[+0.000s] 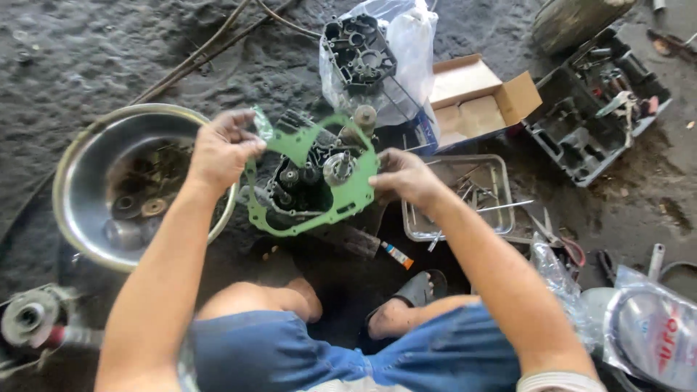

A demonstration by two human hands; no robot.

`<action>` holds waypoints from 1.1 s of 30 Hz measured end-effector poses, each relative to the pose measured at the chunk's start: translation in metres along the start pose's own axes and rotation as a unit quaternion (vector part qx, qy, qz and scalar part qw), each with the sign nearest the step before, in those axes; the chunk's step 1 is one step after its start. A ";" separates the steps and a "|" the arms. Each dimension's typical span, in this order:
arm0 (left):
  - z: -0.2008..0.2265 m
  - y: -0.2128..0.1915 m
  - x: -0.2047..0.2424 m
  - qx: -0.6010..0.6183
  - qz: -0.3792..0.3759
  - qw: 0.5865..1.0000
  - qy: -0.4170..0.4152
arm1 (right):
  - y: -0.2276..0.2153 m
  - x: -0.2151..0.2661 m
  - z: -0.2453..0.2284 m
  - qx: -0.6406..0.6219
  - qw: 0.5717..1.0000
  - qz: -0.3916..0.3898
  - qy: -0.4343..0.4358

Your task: The person applies sealant from a tube to the edges of a disassembled engine casing. They then place a green gasket onto the casing and continue applying sealant around the perimeter. Finally, they use a metal rod to point at internal components of the engine.

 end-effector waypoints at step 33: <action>-0.137 0.020 -0.018 -0.186 0.086 0.979 0.024 | -0.023 -0.053 0.175 -0.079 0.976 0.202 0.015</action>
Point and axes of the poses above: each hand's wrist, its own x-axis away from the middle knuckle, its own y-axis out of the palm, z = x × y, the point moved 3 cm from there along -x, towards the middle knuckle, and after that the axes turned 1 degree about -y, right-handed, at the moved point
